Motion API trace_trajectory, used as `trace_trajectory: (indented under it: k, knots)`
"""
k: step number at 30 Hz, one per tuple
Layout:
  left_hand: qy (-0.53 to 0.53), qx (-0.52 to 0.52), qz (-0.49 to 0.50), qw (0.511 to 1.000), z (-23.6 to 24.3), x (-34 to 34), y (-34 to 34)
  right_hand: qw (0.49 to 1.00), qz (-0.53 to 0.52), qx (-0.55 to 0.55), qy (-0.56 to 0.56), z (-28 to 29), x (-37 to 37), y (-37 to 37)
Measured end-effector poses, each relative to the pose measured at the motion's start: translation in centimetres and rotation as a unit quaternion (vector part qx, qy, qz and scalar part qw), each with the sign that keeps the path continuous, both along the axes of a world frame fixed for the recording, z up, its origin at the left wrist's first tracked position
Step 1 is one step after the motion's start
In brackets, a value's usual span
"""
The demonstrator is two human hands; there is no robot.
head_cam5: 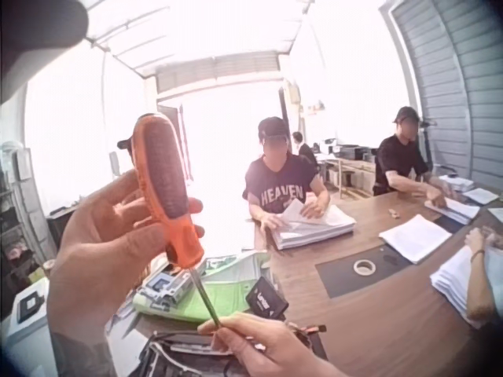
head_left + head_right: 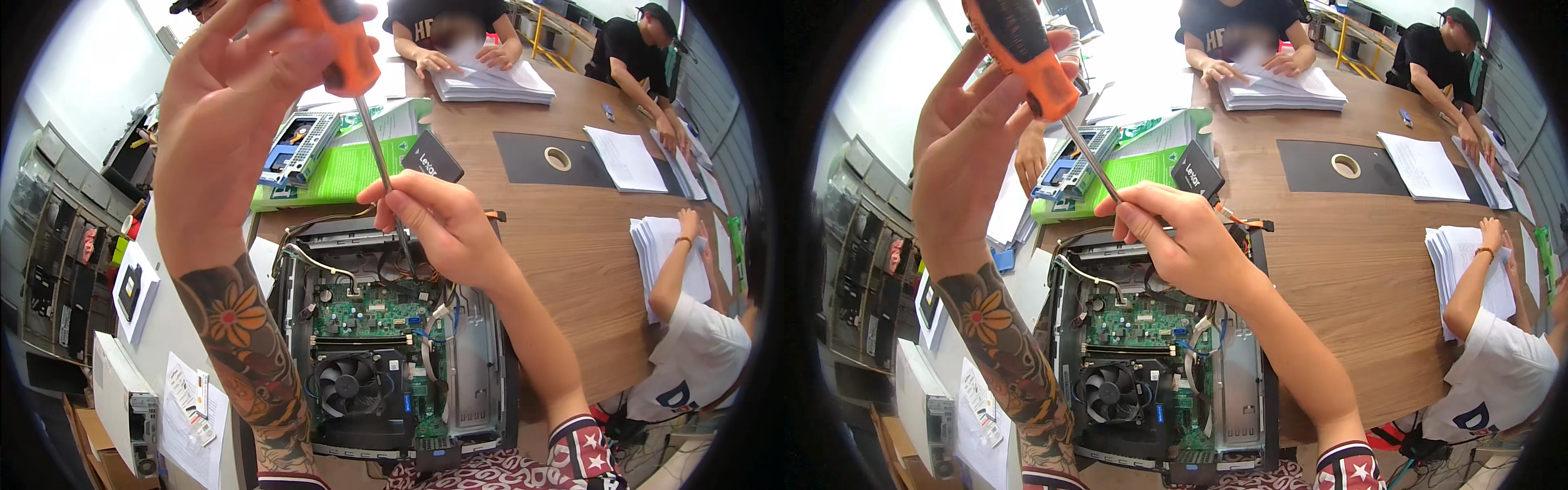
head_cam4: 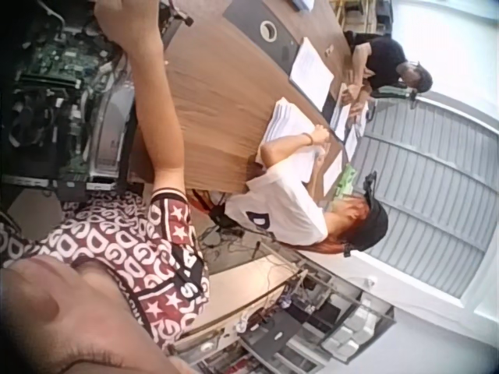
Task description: The person works on the internal components of an open desktop computer case, using a screwdriver to remove and replace screws, disconnecting and reconnecting internal cables, and handling a storage drive.
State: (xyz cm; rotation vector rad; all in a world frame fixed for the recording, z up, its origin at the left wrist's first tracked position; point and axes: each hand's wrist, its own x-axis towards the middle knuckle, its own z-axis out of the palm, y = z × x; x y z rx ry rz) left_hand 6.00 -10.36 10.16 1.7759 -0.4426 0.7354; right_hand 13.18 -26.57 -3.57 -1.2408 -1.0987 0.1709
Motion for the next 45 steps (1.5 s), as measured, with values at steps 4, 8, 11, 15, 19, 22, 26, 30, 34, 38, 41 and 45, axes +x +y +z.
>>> trace_trajectory:
  k: [4,8,11,15,19,22,26,30,34,38,41,45]
  knots:
    - [0.016,0.012,0.032,0.999,0.3,0.1,0.1,0.997,-0.045,0.034,-0.046,0.0,-0.1,0.2]
    - [0.017,-0.048,0.126,0.991,0.2,-0.3,-4.4,0.992,-0.071,0.006,-0.107,-0.6,0.9,-0.2]
    - [0.035,-0.008,0.025,0.999,0.4,-0.3,-1.9,0.993,-0.057,0.01,-0.106,-0.5,0.6,0.1]
    - [-0.011,-0.066,0.042,0.997,-0.8,0.7,0.5,0.994,-0.058,0.014,-0.096,-0.2,0.5,-0.2]
    - [0.032,-0.048,0.008,0.998,-0.5,-0.2,1.5,0.999,0.012,0.0,-0.03,-0.4,1.0,-0.2]
    - [0.11,0.168,0.061,0.978,0.2,-1.5,1.6,0.999,0.034,0.014,-0.029,-0.7,1.3,-0.4]
    - [0.164,0.142,-0.112,0.97,-1.3,-0.6,1.8,0.998,0.051,0.025,-0.025,-0.9,1.3,-0.2]
    - [0.176,0.147,-0.121,0.966,-2.0,0.8,1.1,0.997,0.028,0.046,-0.061,-1.0,1.1,-0.3]
    - [0.164,0.148,-0.129,0.967,-2.1,1.6,0.6,0.994,-0.041,0.025,-0.096,-0.2,1.0,-0.6]
    - [0.177,0.133,-0.09,0.971,-1.9,1.4,-0.3,0.993,-0.068,0.032,-0.086,-0.4,1.2,-0.3]
    - [0.178,0.141,-0.067,0.972,-2.1,1.6,-0.5,0.991,-0.086,0.053,-0.092,-0.7,1.4,-0.4]
    - [0.179,0.158,-0.058,0.969,-2.0,1.6,0.0,0.987,-0.095,0.061,-0.118,-0.5,1.0,-0.3]
